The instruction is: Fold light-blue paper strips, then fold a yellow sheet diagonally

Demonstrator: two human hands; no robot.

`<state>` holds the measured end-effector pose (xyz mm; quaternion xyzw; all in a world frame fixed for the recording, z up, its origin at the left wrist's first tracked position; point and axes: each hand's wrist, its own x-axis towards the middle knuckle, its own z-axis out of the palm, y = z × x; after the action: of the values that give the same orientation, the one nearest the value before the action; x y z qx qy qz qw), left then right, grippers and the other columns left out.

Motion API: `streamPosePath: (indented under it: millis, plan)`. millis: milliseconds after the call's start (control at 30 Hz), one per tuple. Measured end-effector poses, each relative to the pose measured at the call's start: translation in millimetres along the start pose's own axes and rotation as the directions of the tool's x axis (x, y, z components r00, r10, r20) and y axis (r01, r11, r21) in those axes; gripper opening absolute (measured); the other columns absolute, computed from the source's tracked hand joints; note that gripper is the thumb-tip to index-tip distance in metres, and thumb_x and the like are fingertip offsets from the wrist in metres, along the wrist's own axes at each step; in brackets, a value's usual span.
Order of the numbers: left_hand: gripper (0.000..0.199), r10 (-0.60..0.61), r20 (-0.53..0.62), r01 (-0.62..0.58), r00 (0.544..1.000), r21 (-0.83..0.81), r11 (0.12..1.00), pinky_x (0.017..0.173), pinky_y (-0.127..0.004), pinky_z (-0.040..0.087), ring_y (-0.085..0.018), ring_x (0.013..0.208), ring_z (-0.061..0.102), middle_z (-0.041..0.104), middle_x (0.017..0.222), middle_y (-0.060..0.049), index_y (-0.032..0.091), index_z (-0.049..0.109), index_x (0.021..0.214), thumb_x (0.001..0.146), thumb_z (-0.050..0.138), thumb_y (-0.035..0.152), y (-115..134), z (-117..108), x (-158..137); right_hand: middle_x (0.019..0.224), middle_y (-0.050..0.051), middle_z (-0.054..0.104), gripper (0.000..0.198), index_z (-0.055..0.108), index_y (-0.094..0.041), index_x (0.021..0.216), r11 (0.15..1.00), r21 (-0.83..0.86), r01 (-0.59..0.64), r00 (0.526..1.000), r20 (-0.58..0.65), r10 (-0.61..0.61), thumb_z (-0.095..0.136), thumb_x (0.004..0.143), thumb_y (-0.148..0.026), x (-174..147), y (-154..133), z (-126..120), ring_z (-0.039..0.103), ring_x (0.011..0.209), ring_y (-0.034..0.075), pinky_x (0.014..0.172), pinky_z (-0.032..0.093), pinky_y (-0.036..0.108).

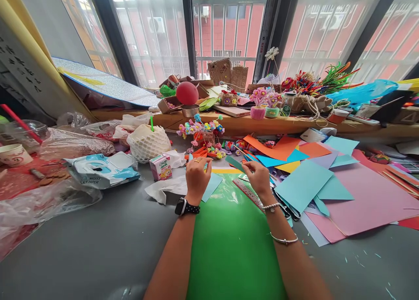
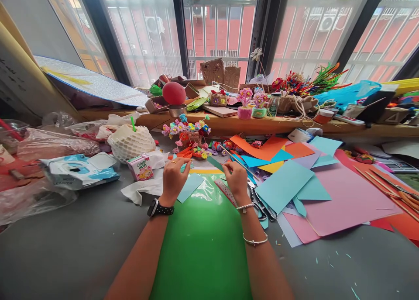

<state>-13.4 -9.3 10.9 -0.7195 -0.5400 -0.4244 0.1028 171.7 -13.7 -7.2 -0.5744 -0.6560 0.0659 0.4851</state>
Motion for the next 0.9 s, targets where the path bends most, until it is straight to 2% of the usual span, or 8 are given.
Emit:
streamPosePath:
  millis: [133, 267, 367, 533, 633, 733, 800, 900]
  plan:
    - [0.024, 0.163, 0.110, -0.153, 0.980, -0.092, 0.984, 0.080, -0.032, 0.036, -0.019, 0.089, 0.050, 0.060, 0.092, -0.005, 0.021, 0.057, 0.097, 0.076, 0.049, 0.027, 8.3, 3.2, -2.3, 0.078, 0.005, 0.063, 0.014, 0.061, -0.018, 0.074, 0.983, 0.068, 0.168, 0.977, 0.124, -0.176, 0.048, 0.075, -0.025, -3.4, -12.1, 4.3, 0.056, 0.076, 0.018, 0.070, 0.041, 0.030]
    - [0.017, 0.188, 0.213, -0.183, 0.959, -0.043, 0.982, 0.074, -0.032, 0.036, -0.018, 0.074, 0.053, 0.063, 0.074, -0.004, 0.020, 0.062, 0.078, 0.076, 0.047, 0.028, 11.4, 6.9, -5.0, 0.080, 0.005, 0.063, 0.015, 0.061, -0.018, 0.075, 0.976, 0.026, 0.216, 0.960, 0.177, -0.217, 0.047, 0.075, -0.024, -5.4, -17.2, 7.1, 0.055, 0.079, 0.018, 0.071, 0.041, 0.030]
    - [0.019, 0.151, 0.201, -0.155, 0.968, 0.006, 0.988, 0.071, -0.033, 0.036, -0.019, 0.071, 0.053, 0.062, 0.070, -0.004, 0.019, 0.063, 0.075, 0.077, 0.046, 0.029, 9.8, 6.8, -5.3, 0.078, 0.006, 0.063, 0.018, 0.061, -0.017, 0.073, 0.986, -0.061, 0.154, 0.985, 0.091, -0.148, 0.044, 0.076, -0.023, -3.7, -9.8, 5.4, 0.055, 0.074, 0.019, 0.069, 0.040, 0.031]
    - [0.018, 0.011, 0.162, -0.003, 0.987, -0.045, 0.999, 0.069, -0.032, 0.038, -0.019, 0.071, 0.054, 0.062, 0.068, -0.005, 0.018, 0.062, 0.072, 0.075, 0.047, 0.027, 6.6, 4.1, -2.2, 0.072, 0.009, 0.063, 0.021, 0.061, -0.014, 0.070, 0.986, -0.124, -0.112, 0.991, -0.089, 0.101, 0.044, 0.074, -0.025, 0.2, 5.0, -1.0, 0.055, 0.066, 0.020, 0.062, 0.040, 0.032]
    - [0.018, -0.111, 0.175, 0.155, 0.978, -0.264, 0.952, 0.068, -0.029, 0.040, -0.017, 0.071, 0.056, 0.063, 0.072, -0.004, 0.017, 0.061, 0.072, 0.074, 0.048, 0.028, 7.7, 3.5, -0.3, 0.069, 0.008, 0.063, 0.026, 0.061, -0.014, 0.070, 0.973, 0.118, -0.200, 0.977, -0.044, 0.206, 0.046, 0.073, -0.035, 0.9, 2.5, -1.0, 0.056, 0.063, 0.019, 0.060, 0.041, 0.031]
    - [0.022, -0.191, 0.285, 0.316, 0.939, -0.503, 0.804, 0.064, -0.025, 0.042, -0.015, 0.070, 0.057, 0.063, 0.075, -0.004, 0.015, 0.060, 0.073, 0.073, 0.048, 0.033, 11.2, 3.7, 0.5, 0.071, 0.008, 0.064, 0.034, 0.061, -0.014, 0.072, 0.874, 0.422, -0.242, 0.969, 0.148, 0.197, 0.045, 0.073, -0.043, -0.1, -7.7, 2.5, 0.057, 0.067, 0.018, 0.061, 0.043, 0.029]
    - [0.025, -0.206, 0.366, 0.395, 0.908, -0.576, 0.716, 0.063, -0.024, 0.043, -0.015, 0.071, 0.057, 0.064, 0.076, -0.004, 0.015, 0.060, 0.074, 0.072, 0.048, 0.036, 13.7, 3.6, 0.6, 0.074, 0.008, 0.063, 0.034, 0.061, -0.013, 0.075, 0.786, 0.549, -0.283, 0.953, 0.255, 0.165, 0.048, 0.071, -0.044, -1.4, -14.7, 4.7, 0.058, 0.070, 0.017, 0.063, 0.044, 0.028]
    - [0.026, -0.202, 0.442, 0.454, 0.874, -0.594, 0.664, 0.064, -0.024, 0.043, -0.015, 0.073, 0.057, 0.064, 0.076, -0.003, 0.014, 0.061, 0.074, 0.069, 0.050, 0.038, 16.5, 3.2, 0.4, 0.071, 0.006, 0.063, 0.029, 0.060, -0.014, 0.072, 0.728, 0.603, -0.325, 0.939, 0.298, 0.172, 0.054, 0.067, -0.042, -3.2, -19.8, 6.3, 0.058, 0.069, 0.016, 0.064, 0.045, 0.028]
